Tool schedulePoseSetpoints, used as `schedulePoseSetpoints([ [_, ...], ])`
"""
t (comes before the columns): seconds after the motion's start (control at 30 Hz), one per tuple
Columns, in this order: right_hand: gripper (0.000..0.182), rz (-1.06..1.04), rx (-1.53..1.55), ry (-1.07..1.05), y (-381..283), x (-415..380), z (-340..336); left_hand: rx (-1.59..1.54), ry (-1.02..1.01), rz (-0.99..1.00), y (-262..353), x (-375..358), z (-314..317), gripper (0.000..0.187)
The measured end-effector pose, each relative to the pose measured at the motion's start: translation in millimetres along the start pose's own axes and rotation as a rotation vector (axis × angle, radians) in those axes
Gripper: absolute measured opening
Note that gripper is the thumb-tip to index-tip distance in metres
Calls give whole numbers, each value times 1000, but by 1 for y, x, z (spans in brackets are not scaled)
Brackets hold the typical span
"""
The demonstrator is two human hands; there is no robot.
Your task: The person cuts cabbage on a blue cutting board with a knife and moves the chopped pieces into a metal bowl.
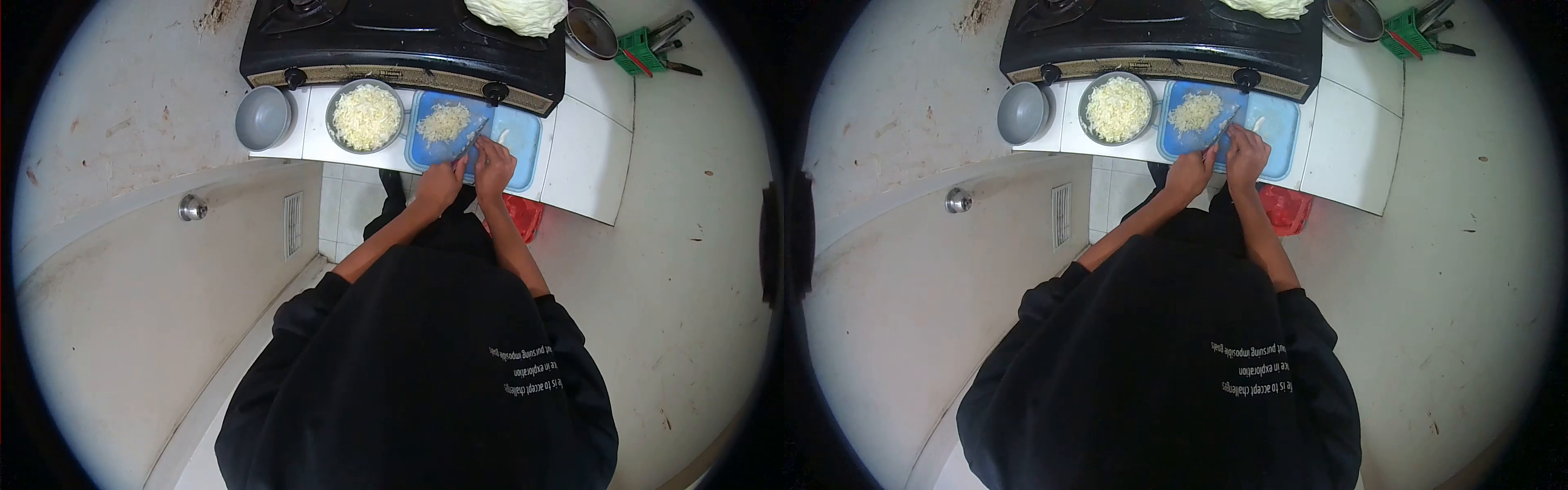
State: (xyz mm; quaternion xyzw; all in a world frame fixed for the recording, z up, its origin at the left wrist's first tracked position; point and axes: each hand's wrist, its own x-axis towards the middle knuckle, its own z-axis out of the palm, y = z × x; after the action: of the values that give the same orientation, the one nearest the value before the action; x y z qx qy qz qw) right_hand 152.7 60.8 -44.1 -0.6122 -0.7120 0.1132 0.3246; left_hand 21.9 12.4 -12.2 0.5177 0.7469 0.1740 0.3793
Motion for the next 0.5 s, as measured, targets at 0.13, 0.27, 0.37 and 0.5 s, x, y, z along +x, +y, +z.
schedulePoseSetpoints([
  [0.13,17,-21,16,26,-1,-1,-1,6,3,11,3,2,3,61],
  [0.27,18,1,15,18,-2,1,-1,-26,12,17,1,-8,-5,62],
  [0.37,18,-7,11,23,-1,1,0,34,-5,-39,0,7,7,62],
  [0.5,17,-32,17,54,-2,3,0,-12,-22,-47,0,3,2,62],
])
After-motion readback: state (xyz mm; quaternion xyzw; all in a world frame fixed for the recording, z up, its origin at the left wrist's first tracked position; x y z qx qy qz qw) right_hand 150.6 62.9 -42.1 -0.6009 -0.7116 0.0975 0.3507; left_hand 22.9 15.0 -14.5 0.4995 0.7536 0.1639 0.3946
